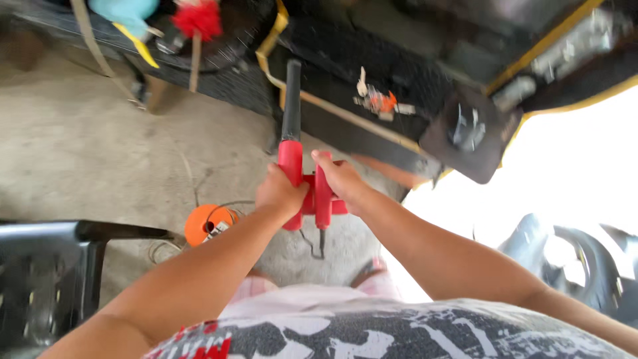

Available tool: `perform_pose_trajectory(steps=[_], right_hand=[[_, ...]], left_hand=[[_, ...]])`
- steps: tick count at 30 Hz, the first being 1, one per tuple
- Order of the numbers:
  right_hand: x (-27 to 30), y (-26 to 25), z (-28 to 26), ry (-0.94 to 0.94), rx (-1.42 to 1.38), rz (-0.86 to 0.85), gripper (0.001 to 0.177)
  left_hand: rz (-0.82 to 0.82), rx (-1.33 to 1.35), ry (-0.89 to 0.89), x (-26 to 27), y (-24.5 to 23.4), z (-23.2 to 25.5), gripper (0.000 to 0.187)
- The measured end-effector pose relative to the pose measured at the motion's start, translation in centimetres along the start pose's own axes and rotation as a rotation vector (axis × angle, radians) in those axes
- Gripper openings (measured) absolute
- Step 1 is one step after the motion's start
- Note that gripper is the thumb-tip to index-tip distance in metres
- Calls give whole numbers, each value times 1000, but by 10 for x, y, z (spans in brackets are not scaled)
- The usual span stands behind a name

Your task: The person assembles a cabinet by attaching a side panel and securing it with a padlock. They then use a red electric sander to smooth the edges of the cabinet and place a black pouch inside.

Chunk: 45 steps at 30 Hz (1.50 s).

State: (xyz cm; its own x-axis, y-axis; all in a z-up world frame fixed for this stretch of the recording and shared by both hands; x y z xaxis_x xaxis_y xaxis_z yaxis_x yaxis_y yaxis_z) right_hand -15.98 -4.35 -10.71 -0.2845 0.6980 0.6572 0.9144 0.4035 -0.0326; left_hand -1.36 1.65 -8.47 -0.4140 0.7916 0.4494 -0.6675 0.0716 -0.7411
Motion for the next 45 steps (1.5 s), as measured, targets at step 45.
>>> perform_pose_trajectory(steps=[45], right_hand=[[-100,-161,433,-441,-1056,939,15]], left_hand=[[-579,650,-74,-332,624,177,21]])
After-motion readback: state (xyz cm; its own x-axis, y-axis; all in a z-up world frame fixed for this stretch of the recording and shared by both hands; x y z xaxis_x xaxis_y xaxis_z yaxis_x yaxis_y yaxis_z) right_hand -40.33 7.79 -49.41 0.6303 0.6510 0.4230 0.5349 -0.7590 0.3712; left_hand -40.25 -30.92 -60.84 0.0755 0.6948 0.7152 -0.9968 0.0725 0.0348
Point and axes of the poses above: each hand's wrist, its own x-axis away from the middle knuckle, its own y-axis out of the palm, z = x × y, the point moved 1 cm from there along -x, towards the middle knuckle, and after that the axes turned 2 degrees about -z, right-handed, at the moved point
